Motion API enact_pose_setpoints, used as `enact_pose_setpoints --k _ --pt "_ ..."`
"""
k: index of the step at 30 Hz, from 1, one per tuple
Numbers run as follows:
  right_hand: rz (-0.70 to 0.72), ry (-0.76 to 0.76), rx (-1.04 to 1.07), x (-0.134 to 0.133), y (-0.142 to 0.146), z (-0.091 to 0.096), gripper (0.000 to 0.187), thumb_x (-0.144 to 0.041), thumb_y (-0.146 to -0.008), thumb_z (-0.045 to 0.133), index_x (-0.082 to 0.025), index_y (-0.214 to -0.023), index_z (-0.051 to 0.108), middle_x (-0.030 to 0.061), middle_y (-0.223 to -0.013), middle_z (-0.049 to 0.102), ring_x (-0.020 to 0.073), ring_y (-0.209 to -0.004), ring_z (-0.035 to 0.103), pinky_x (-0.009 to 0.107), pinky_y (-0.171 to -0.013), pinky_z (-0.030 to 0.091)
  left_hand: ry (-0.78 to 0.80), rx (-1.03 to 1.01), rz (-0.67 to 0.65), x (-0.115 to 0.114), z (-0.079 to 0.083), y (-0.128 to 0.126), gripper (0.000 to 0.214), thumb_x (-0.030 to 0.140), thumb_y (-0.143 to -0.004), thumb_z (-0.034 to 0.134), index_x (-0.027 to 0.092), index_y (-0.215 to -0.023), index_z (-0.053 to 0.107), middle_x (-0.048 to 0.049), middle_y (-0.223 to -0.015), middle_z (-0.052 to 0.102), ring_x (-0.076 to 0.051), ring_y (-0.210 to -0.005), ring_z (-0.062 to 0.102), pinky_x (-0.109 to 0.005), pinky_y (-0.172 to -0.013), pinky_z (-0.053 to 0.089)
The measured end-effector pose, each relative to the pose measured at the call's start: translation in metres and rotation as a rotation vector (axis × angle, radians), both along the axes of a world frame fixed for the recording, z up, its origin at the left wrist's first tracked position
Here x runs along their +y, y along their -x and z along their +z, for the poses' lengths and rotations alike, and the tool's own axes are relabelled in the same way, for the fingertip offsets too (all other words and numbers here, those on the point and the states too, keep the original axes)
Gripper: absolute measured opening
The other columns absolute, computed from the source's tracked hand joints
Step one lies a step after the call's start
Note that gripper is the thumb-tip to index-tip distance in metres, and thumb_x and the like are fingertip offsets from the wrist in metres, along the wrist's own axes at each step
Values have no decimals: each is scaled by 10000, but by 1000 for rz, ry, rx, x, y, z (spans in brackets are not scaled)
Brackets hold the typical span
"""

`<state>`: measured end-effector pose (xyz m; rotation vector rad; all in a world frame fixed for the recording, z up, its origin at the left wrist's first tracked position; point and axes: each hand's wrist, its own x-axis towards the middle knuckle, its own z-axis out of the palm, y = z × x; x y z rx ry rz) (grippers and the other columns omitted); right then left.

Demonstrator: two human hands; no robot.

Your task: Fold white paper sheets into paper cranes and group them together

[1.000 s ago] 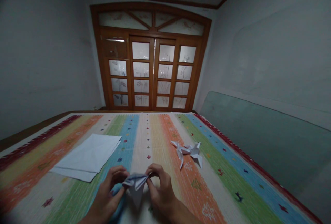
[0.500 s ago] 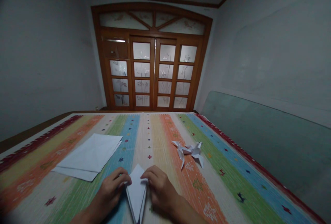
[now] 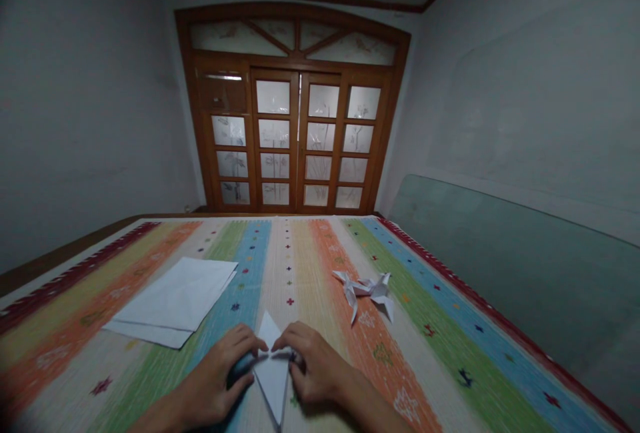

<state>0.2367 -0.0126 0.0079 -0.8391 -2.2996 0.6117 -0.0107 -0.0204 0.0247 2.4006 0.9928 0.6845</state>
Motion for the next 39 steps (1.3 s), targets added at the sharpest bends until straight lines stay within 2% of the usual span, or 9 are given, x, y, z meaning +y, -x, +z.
enact_pose_setpoints --k 3,7,11,15,20,23,28,34,39 --pt "7 31 0 -1 0 1 468 -42 -660 548 -196 -1085 668 87 -1072 645 250 -1031 607 368 -923 478 20 46 17 -1 4 -3 245 135 -825 702 238 -1045 668 -51 -1088 654 -264 -1059 570 -364 -917 431" --pt "-17 11 13 1 1 -2 410 -39 -674 550 -189 -1022 707 82 -991 682 235 -957 628 342 -865 487 5 89 28 1 1 -4 125 173 -868 704 226 -982 709 -55 -1038 669 -256 -1018 582 -361 -889 422" --pt "-57 -25 41 4 3 -8 301 -53 -730 555 -178 -936 735 84 -902 714 222 -876 645 320 -806 488 0 67 17 2 -1 -1 151 170 -872 708 232 -1010 715 -52 -1042 686 -257 -1026 587 -364 -897 415" --pt "-147 -1 24 3 4 -12 192 -120 -843 584 -176 -936 743 84 -879 733 215 -844 653 312 -794 482 5 19 3 5 -4 0 73 230 -912 681 219 -981 705 -55 -1025 701 -255 -1013 597 -361 -890 419" --pt "-249 87 10 2 7 -14 192 -118 -839 627 -175 -988 734 75 -914 737 220 -866 649 313 -814 472 30 -57 77 11 -17 -1 123 179 -929 622 226 -982 723 -49 -953 721 -244 -956 622 -352 -859 429" --pt "-248 175 51 3 9 -12 268 -106 -825 636 -186 -1067 717 43 -870 720 196 -797 638 283 -755 466 105 -130 158 11 -24 -4 259 133 -857 659 251 -1082 710 -32 -942 722 -240 -932 636 -353 -869 435" --pt "-275 311 137 6 11 -9 570 -50 -762 655 -208 -1305 583 -29 -767 653 156 -703 597 247 -678 429 219 -196 284 9 -23 -10 467 105 -767 650 238 -1214 625 -17 -882 716 -256 -926 640 -367 -885 429" --pt "-234 361 154 8 6 -6 635 -41 -745 632 -204 -1349 530 -49 -727 633 135 -657 550 239 -653 400 253 -197 304 10 -22 -10 407 146 -780 609 212 -1182 604 -22 -842 717 -256 -907 649 -368 -871 434" --pt "-213 427 157 10 4 -2 778 2 -675 625 -216 -1407 477 -59 -701 627 131 -625 544 231 -628 407 229 -186 297 13 -25 -8 271 159 -804 581 208 -1065 635 -13 -797 700 -249 -864 652 -362 -831 440"
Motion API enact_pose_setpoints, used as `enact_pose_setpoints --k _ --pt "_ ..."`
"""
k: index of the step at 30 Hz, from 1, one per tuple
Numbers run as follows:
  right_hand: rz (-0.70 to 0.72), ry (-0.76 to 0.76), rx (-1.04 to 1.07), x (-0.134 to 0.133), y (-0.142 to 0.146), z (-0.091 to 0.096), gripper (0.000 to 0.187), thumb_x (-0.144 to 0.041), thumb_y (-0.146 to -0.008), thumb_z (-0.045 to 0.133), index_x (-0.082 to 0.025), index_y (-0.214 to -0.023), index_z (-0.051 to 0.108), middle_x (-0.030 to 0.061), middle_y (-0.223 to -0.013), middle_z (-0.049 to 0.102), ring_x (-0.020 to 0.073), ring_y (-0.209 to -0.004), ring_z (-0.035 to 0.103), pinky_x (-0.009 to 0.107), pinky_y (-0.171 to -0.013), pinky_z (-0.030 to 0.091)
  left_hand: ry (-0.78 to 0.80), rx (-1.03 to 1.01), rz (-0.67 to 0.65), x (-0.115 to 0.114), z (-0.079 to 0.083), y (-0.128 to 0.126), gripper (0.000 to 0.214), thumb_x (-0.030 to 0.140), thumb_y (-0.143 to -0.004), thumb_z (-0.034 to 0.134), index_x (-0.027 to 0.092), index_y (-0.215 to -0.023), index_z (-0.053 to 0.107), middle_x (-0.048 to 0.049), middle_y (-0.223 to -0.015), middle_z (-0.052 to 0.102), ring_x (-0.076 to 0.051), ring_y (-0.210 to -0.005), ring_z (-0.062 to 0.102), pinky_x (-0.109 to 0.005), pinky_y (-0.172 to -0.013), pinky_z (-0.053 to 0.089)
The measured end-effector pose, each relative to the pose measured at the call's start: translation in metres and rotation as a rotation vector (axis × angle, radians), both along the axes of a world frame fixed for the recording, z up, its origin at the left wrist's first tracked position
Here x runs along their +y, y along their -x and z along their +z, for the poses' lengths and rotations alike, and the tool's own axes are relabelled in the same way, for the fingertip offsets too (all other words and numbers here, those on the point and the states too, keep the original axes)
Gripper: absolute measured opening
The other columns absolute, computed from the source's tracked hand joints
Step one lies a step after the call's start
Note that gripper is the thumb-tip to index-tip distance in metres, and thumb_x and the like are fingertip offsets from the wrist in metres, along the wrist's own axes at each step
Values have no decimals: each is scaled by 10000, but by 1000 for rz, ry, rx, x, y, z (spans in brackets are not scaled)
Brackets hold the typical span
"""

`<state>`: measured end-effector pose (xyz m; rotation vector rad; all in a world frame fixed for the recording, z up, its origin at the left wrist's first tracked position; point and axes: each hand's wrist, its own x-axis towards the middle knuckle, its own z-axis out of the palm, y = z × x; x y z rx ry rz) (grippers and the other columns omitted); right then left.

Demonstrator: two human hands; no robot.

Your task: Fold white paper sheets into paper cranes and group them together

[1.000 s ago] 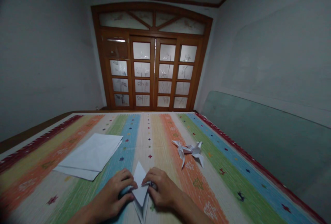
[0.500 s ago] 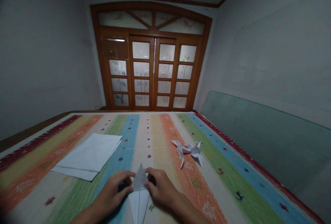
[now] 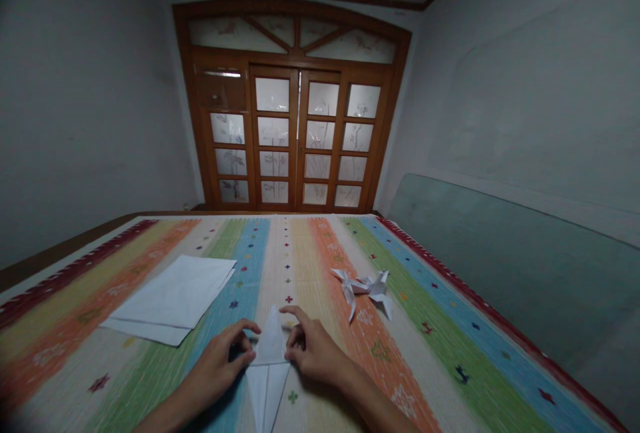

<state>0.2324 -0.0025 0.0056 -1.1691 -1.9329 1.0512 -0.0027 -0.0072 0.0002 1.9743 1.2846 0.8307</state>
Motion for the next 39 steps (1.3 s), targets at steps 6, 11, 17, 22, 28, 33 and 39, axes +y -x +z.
enact_pose_setpoints --k 6,11,17,22,28,33,39 --pt "13 -32 8 0 0 -6 762 -19 -696 654 -231 -1405 471 -57 -743 633 133 -664 573 235 -657 436 0 8 6 -1 3 -2 252 179 -794 593 205 -1036 658 -17 -786 700 -247 -843 652 -354 -813 439" --pt "6 -24 -13 -2 2 -2 714 -7 -684 672 -222 -1349 523 -70 -713 601 132 -663 570 233 -652 435 76 -41 -15 1 15 0 216 232 -821 550 195 -1003 659 0 -701 706 -226 -734 662 -331 -768 456" --pt "-27 -28 -26 -4 4 -3 666 -1 -708 655 -220 -1326 545 -66 -730 594 131 -670 566 233 -659 437 141 -88 -43 6 19 4 229 286 -876 488 200 -1009 653 -1 -668 730 -206 -695 669 -299 -728 460" --pt "-33 -23 -71 -6 6 2 649 5 -723 659 -227 -1319 547 -66 -737 588 127 -671 566 220 -650 437 91 6 -7 1 19 -1 257 181 -728 605 203 -974 677 13 -721 713 -211 -736 656 -315 -765 449" --pt "-39 -60 -123 -9 7 6 650 24 -739 657 -243 -1322 548 -49 -788 610 138 -725 583 234 -702 441 67 12 -19 -2 15 -1 407 123 -710 630 219 -1104 604 28 -747 707 -220 -805 654 -336 -829 440" --pt "-29 -101 -162 -9 5 4 592 6 -769 661 -231 -1302 562 -31 -806 631 158 -766 605 253 -739 446 28 44 -32 -1 9 0 389 102 -752 612 230 -1117 576 26 -799 699 -225 -878 646 -342 -860 435" --pt "-6 -198 -236 -7 1 -7 430 -49 -795 669 -215 -1191 649 28 -909 684 194 -850 620 298 -811 461 -71 123 -120 -4 9 1 179 139 -852 612 238 -940 732 -25 -906 721 -242 -940 613 -373 -894 413"
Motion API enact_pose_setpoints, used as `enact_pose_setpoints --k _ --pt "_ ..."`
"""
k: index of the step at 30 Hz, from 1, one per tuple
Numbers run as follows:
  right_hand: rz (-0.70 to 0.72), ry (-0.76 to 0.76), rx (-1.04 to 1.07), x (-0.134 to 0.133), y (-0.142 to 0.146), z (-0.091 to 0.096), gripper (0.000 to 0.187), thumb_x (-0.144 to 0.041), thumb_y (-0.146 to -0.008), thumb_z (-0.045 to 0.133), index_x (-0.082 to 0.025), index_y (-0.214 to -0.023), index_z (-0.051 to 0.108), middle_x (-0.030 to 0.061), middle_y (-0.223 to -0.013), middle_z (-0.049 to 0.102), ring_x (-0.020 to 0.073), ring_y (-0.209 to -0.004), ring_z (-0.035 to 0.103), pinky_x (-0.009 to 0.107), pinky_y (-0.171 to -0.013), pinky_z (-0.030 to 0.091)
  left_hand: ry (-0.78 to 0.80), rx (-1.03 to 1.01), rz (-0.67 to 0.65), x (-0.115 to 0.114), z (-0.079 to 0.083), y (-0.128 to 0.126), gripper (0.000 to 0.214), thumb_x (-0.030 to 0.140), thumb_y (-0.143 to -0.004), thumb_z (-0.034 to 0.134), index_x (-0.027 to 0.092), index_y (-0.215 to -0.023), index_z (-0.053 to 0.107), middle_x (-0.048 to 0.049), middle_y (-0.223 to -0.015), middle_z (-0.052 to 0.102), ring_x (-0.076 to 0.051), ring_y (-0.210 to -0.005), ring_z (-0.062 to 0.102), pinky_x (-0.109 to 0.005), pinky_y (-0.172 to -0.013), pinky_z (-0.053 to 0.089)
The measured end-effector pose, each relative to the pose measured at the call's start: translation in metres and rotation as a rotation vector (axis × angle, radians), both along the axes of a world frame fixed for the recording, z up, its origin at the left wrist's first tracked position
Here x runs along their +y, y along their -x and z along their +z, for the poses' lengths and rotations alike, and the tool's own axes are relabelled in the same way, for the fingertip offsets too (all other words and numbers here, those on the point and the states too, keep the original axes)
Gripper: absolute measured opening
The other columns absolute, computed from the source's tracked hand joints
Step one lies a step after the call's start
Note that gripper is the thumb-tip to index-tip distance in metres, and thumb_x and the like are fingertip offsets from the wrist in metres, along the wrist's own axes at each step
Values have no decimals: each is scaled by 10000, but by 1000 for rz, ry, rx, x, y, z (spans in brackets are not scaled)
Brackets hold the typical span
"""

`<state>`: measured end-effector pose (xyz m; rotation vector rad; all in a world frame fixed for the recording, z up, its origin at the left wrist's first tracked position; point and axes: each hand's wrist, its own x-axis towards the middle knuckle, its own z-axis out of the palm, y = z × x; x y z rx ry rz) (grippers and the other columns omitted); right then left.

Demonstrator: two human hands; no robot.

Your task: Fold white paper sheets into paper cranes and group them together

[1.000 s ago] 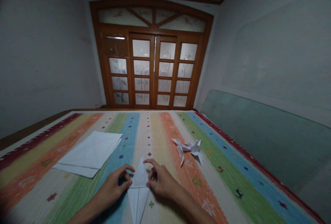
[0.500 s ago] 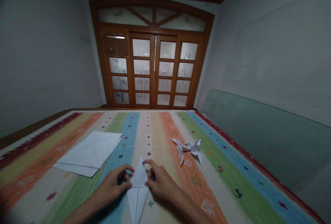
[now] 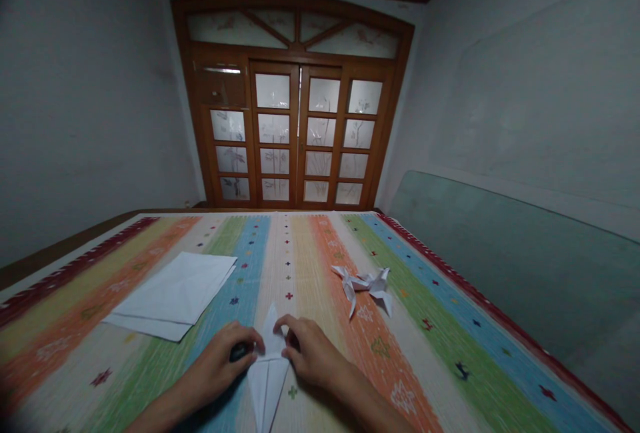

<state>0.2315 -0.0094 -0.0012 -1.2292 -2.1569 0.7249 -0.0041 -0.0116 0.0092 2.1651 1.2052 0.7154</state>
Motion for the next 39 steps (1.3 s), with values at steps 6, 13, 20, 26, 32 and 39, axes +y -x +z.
enact_pose_setpoints --k 6,13,20,26,32,39 --pt "61 -77 -12 2 -1 -6 306 -18 -778 609 -231 -899 793 47 -894 711 220 -922 649 334 -876 467 -96 55 -57 2 -11 3 268 83 -853 624 275 -911 803 -35 -903 716 -243 -930 591 -387 -891 398" --pt "91 -73 -109 -3 -1 3 341 -23 -793 624 -271 -902 830 52 -899 685 195 -856 625 282 -773 453 -81 107 -76 -4 0 0 343 45 -843 610 301 -943 816 -48 -919 692 -250 -936 583 -374 -852 391" --pt "122 -157 -248 -7 -5 16 320 -108 -825 649 -322 -984 827 54 -866 643 216 -848 590 303 -726 415 -87 162 -88 -9 8 -4 450 9 -886 555 344 -1059 801 -57 -941 664 -242 -946 572 -369 -849 392" --pt "157 -138 -259 -9 -9 31 294 -156 -855 662 -341 -1021 818 49 -888 622 222 -877 580 307 -741 419 -99 302 -69 -12 12 -5 553 -18 -833 572 422 -1092 785 -54 -935 610 -262 -947 533 -384 -824 379" --pt "144 -35 -284 -11 -14 44 246 -166 -860 662 -301 -981 829 47 -947 629 197 -898 602 275 -763 421 -110 377 -31 -18 25 -10 484 27 -826 616 417 -1045 801 -51 -913 587 -271 -952 497 -385 -806 355" --pt "106 -21 -312 -7 -20 43 262 -121 -827 666 -290 -928 839 52 -917 651 206 -892 607 273 -748 402 -126 383 12 -14 29 -4 377 71 -823 622 370 -902 836 -59 -876 610 -273 -933 504 -379 -780 334"
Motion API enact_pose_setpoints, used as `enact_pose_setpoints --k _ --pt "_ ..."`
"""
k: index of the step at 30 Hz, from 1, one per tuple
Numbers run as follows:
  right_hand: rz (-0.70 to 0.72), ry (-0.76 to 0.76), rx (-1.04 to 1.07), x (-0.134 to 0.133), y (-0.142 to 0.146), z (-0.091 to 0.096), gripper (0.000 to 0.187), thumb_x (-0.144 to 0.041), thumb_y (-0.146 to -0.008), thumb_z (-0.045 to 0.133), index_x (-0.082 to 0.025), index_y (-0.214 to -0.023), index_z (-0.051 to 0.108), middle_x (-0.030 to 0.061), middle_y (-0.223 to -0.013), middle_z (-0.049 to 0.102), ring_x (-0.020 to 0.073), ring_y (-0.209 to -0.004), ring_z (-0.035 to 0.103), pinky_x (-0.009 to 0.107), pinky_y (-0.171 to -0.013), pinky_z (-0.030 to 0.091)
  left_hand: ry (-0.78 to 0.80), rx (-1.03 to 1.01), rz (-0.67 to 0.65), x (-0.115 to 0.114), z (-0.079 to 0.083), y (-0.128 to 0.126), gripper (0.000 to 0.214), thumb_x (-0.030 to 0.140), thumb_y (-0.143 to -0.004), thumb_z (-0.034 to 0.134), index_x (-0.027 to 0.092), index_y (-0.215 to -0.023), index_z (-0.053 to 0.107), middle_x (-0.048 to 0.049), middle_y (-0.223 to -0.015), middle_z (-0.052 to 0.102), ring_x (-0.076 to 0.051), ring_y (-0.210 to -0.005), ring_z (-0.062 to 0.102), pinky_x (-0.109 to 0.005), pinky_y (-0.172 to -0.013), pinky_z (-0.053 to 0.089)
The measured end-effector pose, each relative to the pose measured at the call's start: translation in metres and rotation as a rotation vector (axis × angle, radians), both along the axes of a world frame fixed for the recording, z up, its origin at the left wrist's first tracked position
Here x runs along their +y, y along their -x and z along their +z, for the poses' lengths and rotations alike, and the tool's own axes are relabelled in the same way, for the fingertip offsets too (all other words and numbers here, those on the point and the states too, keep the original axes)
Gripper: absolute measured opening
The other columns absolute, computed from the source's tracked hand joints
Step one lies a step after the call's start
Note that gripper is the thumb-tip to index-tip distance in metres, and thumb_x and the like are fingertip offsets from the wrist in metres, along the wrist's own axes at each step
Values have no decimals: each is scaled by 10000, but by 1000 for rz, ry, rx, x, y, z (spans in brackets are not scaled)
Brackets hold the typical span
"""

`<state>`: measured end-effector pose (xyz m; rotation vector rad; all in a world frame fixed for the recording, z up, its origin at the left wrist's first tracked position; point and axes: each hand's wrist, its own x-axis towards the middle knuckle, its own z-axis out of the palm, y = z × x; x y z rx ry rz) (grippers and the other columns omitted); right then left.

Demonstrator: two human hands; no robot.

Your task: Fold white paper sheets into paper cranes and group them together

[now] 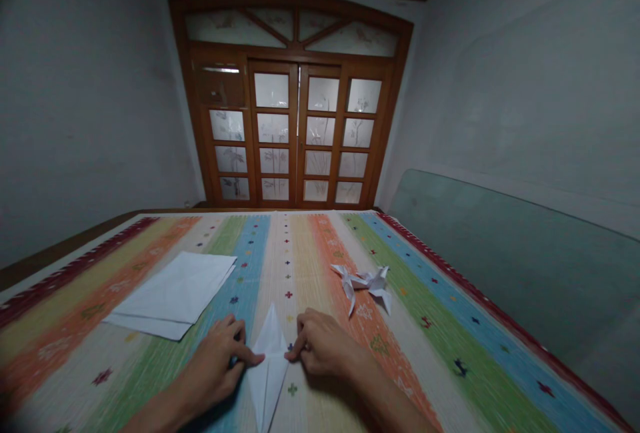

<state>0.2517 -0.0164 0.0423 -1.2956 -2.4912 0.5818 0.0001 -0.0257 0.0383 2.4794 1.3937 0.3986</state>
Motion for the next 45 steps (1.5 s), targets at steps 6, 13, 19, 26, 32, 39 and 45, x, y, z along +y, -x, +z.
enact_pose_setpoints --k 6,13,19,26,32,39,45 --pt "-12 -24 -7 2 1 1 293 -75 -764 674 -270 -900 844 54 -861 668 208 -848 605 277 -724 392 -34 14 -29 3 3 7 358 100 -826 625 385 -865 838 -63 -830 641 -283 -905 516 -384 -755 319" --pt "-39 -17 29 0 2 -1 325 -79 -738 627 -271 -879 848 62 -826 673 222 -816 612 290 -714 407 -65 14 -40 4 3 8 352 102 -806 607 364 -834 840 -65 -783 655 -289 -872 546 -382 -731 350" --pt "-22 -17 53 -1 4 1 240 -123 -755 653 -241 -859 834 49 -829 684 215 -822 620 284 -726 413 -55 18 -23 4 6 10 385 39 -720 586 325 -780 836 -56 -779 687 -273 -863 586 -417 -833 408" --pt "-195 -21 83 3 22 -22 205 -331 -757 843 -182 -680 725 21 -757 687 194 -798 603 265 -691 361 -102 -90 31 -1 -4 2 240 45 -761 566 204 -778 745 -79 -905 687 -272 -949 591 -383 -848 439" --pt "-368 -2 122 1 30 -33 291 -269 -695 900 -185 -898 709 33 -910 685 205 -869 601 269 -750 382 -78 -105 146 1 -12 -1 109 308 -839 695 199 -836 690 -78 -937 661 -303 -968 564 -423 -871 424" --pt "-365 -4 207 -2 34 -36 314 -192 -699 846 -189 -959 672 54 -1016 641 240 -981 584 313 -858 407 22 -196 177 -1 -21 -5 129 253 -787 726 198 -880 656 -65 -1003 630 -292 -1014 561 -405 -904 425" --pt "-374 37 410 1 39 -44 304 -55 -615 757 -187 -851 619 18 -883 629 212 -851 572 301 -766 417 30 -288 171 -2 -26 -7 132 182 -784 687 207 -898 624 -54 -984 640 -282 -994 576 -396 -897 443"
